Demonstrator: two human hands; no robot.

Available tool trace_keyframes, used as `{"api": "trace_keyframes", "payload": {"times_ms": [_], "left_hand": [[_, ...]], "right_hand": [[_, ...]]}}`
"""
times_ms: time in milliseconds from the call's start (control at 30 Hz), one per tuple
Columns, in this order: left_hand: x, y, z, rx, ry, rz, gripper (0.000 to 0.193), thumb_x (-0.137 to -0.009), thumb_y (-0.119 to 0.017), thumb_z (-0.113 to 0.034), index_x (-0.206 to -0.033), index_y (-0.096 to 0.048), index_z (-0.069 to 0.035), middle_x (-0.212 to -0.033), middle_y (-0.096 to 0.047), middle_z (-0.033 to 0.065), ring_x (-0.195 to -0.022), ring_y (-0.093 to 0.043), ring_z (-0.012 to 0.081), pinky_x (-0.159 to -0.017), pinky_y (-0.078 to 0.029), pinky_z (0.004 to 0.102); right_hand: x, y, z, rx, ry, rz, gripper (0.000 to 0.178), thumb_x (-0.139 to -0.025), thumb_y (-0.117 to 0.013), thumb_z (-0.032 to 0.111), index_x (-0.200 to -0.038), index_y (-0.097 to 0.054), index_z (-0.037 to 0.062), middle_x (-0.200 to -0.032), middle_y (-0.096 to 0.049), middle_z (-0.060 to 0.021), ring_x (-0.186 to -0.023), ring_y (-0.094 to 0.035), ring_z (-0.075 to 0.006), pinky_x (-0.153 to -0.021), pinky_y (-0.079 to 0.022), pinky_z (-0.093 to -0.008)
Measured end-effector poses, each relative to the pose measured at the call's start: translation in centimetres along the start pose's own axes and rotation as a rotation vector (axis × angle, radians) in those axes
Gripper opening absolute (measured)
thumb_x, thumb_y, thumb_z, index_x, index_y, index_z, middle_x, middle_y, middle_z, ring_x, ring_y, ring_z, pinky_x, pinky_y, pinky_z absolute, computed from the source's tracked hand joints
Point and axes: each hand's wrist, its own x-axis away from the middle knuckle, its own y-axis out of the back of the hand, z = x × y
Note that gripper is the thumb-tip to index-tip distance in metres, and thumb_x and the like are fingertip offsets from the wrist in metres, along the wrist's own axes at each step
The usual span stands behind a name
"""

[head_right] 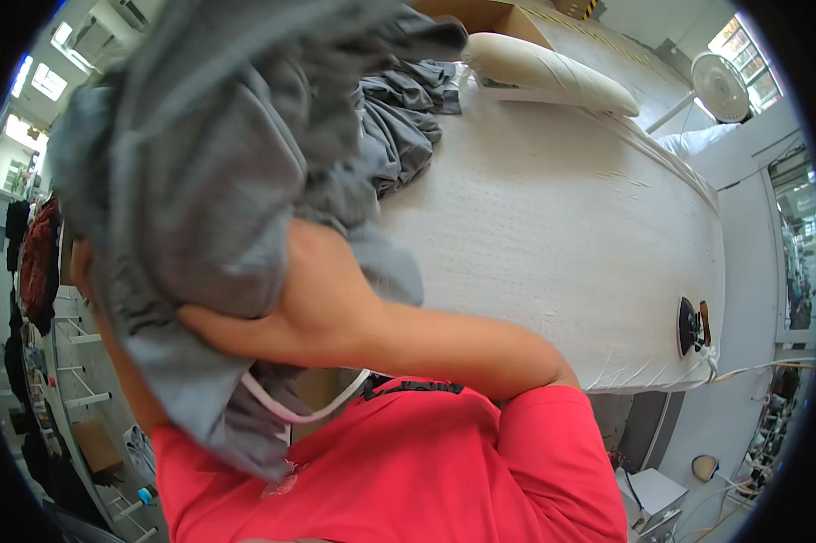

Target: Ironing a grey sweatshirt on a workbench.

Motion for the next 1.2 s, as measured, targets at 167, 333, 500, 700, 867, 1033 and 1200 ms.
{"api": "trace_keyframes", "payload": {"times_ms": [167,333,500,700,867,1033,1200], "left_hand": [[-6.4,-12.1,2.2,-0.96,0.29,-0.215,0.077,-0.098,-0.067,-0.049,-0.152,-0.05,0.003,-0.145,-0.06,0.0283,-0.139,-0.056,0.0368,-0.117,-0.042,0.0394],[-5.9,-22.9,17.5,-1.087,-0.038,-0.21,0.08,-0.099,-0.067,-0.049,-0.156,-0.044,0.002,-0.16,-0.045,0.0253,-0.148,-0.042,0.0401,-0.12,-0.037,0.0461],[-4.3,-26.3,14.7,-1.033,-0.309,-0.511,0.061,-0.097,-0.073,-0.032,-0.147,-0.055,-0.003,-0.147,-0.055,0.0217,-0.14,-0.049,0.0376,-0.116,-0.041,0.0459],[-0.3,-34.3,2.8,-0.789,-0.677,-0.199,0.024,-0.089,-0.074,-0.01,-0.114,-0.073,-0.009,-0.121,-0.064,0.012,-0.108,-0.064,0.0328,-0.092,-0.052,0.045],[-1.9,-40.2,3.5,-1.02,-0.743,-0.266,0.033,-0.083,-0.076,-0.01,-0.116,-0.072,-0.01,-0.12,-0.063,0.013,-0.111,-0.063,0.0327,-0.092,-0.052,0.0449],[1.1,-41.2,1.6,-1.087,-0.744,-0.428,0.031,-0.082,-0.075,-0.009,-0.113,-0.07,-0.01,-0.114,-0.065,0.0121,-0.106,-0.066,0.0333,-0.087,-0.054,0.0432],[8.0,-48.0,-7.3,-0.684,-0.849,-0.465,0.023,-0.081,-0.073,-0.003,-0.102,-0.066,-0.007,-0.098,-0.068,0.0115,-0.088,-0.07,0.0351,-0.074,-0.056,0.0409]], "right_hand": [[9.6,-2.0,-13.5,0.29,-0.726,0.293,0.066,-0.085,-0.079,0.055,-0.116,-0.07,-0.0023,-0.106,-0.074,-0.0263,-0.102,-0.071,-0.0447,-0.089,-0.057,-0.0478],[18.8,5.0,-20.0,0.526,-0.65,0.421,0.058,-0.093,-0.073,0.047,-0.124,-0.067,-0.0022,-0.124,-0.071,-0.0237,-0.111,-0.069,-0.0425,-0.095,-0.055,-0.0464],[18.3,16.4,-21.7,0.845,-0.458,-0.062,0.043,-0.091,-0.075,0.014,-0.131,-0.065,0.0043,-0.119,-0.07,-0.0193,-0.106,-0.07,-0.0329,-0.091,-0.057,-0.0409],[12.4,17.5,-24.6,1.28,-0.039,-0.108,0.034,-0.088,-0.072,0.011,-0.122,-0.069,0.0078,-0.11,-0.071,-0.0153,-0.098,-0.071,-0.0347,-0.085,-0.058,-0.0456],[9.8,22.8,-25.0,1.336,-0.093,-0.032,0.013,-0.087,-0.068,0.014,-0.099,-0.072,0.0111,-0.094,-0.074,-0.0101,-0.08,-0.072,-0.0347,-0.069,-0.058,-0.0463],[8.8,25.6,-8.6,1.119,0.239,-0.117,0.013,-0.087,-0.067,0.005,-0.099,-0.07,0.0081,-0.09,-0.072,-0.0131,-0.075,-0.071,-0.034,-0.066,-0.057,-0.0424],[16.2,36.6,6.3,1.148,0.242,-0.182,0.026,-0.092,-0.065,-0.001,-0.116,-0.071,0.0063,-0.095,-0.071,-0.0142,-0.08,-0.071,-0.024,-0.072,-0.058,-0.0347]]}}
